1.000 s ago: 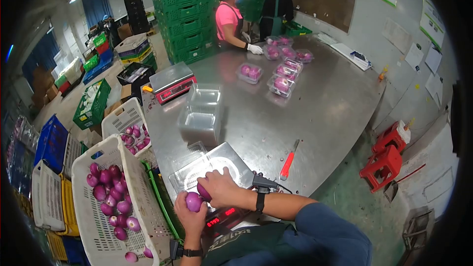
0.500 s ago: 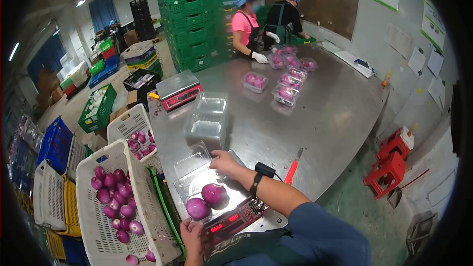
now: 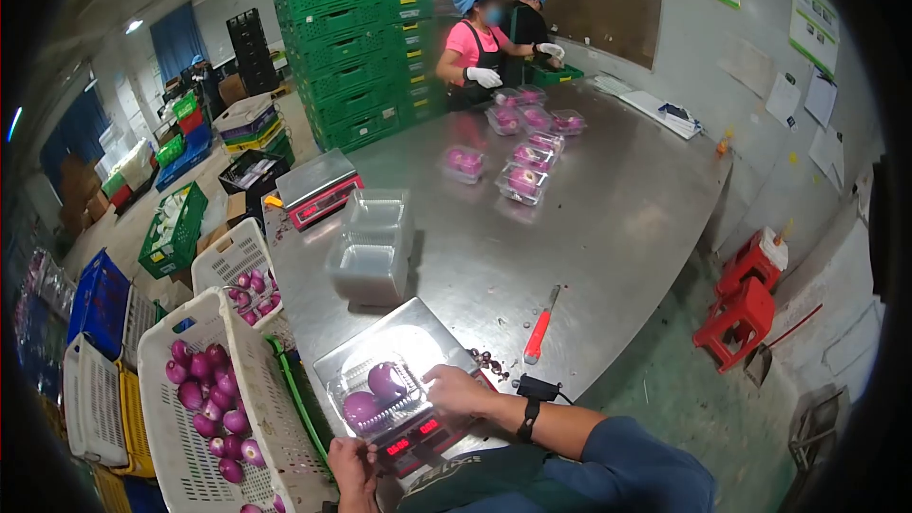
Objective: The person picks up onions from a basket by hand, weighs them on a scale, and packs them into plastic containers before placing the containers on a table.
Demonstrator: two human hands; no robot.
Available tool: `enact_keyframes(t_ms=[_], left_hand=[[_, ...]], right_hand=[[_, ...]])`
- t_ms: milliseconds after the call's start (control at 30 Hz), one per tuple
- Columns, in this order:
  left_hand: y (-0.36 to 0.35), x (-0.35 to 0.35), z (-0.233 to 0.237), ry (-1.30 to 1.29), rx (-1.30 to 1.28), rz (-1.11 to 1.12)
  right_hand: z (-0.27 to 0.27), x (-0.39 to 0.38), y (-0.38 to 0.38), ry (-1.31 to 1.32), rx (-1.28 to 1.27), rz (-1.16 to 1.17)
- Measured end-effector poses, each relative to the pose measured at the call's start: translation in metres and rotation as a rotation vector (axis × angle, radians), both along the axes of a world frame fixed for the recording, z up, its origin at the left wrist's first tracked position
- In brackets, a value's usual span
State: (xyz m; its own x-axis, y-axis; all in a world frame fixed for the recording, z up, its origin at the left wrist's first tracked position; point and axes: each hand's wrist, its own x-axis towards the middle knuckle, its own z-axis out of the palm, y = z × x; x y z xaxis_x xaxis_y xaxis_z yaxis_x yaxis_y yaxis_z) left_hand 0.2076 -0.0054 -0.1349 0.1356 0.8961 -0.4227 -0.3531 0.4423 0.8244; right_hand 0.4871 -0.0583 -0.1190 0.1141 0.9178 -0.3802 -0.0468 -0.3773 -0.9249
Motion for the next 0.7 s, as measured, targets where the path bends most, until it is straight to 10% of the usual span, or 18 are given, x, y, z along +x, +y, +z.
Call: enact_keyframes(t_ms=[267,700], left_hand=[[0.005,0.040,0.003,0.098,0.026,-0.044],[-0.007,0.138,0.017,0.252,0.074,-0.301]], right_hand=[[0.000,0.051,-0.019,-0.221,0.054,0.054],[-0.003,0.117,-0.028,0.167,0.037,-0.228]])
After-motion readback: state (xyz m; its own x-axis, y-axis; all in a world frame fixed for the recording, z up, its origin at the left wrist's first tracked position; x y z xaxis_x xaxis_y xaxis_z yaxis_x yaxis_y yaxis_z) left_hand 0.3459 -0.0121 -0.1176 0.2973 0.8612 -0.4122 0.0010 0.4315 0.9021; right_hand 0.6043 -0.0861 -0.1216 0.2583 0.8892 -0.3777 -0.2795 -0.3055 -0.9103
